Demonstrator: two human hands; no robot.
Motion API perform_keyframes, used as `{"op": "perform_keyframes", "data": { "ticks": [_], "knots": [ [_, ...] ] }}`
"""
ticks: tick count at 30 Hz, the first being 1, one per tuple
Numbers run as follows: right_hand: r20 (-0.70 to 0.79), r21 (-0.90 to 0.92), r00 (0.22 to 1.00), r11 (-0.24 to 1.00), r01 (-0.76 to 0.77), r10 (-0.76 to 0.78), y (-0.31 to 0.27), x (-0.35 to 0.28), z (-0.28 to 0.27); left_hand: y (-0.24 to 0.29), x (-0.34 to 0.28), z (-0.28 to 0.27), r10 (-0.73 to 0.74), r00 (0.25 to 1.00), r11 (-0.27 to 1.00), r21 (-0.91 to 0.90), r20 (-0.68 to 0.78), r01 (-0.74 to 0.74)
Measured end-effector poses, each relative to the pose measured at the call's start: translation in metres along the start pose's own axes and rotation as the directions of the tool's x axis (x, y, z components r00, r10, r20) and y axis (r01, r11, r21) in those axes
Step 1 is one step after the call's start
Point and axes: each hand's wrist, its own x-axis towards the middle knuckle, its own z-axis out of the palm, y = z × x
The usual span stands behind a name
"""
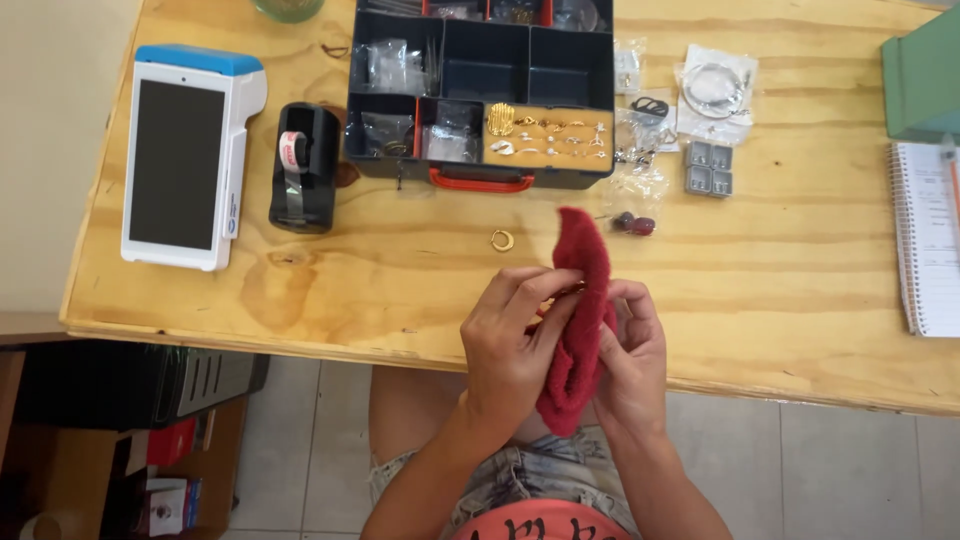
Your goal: Organizing small jewelry items by cleaning them with a cloth and placing them into small plastic bags
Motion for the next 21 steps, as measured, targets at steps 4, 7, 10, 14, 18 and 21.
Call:
{"op": "perform_keyframes", "data": {
  "ticks": [4,7,10,14,18,21],
  "knots": [
    [-0.107,0.189,0.993,0.982,-0.029,0.05,0.006,-0.007,0.009,0.001,0.001,-0.001,-0.171,0.985,0.963,-0.206,0.02,0.171],
    [-0.157,0.16,0.987,0.987,-0.003,0.028,-0.009,-0.004,0.036,0.004,-0.002,0.0,-0.281,0.959,0.884,-0.378,0.037,0.274],
    [-0.065,-0.265,0.976,0.947,0.185,-0.209,-0.021,-0.004,0.04,0.008,-0.01,0.0,-0.27,0.963,0.904,-0.347,-0.01,0.25],
    [0.193,-0.473,0.966,0.847,0.243,-0.17,-0.039,0.014,0.026,0.005,-0.013,-0.009,-0.119,0.992,0.982,-0.151,-0.04,0.111],
    [0.357,-0.39,0.924,0.921,0.014,0.137,-0.059,0.035,0.021,0.002,-0.008,-0.025,0.255,0.953,0.921,0.26,0.161,-0.29],
    [0.496,-0.494,0.867,0.836,0.238,0.046,-0.073,0.047,0.034,-0.002,0.004,-0.036,0.124,0.938,0.971,0.153,0.324,-0.181]
  ]
}}
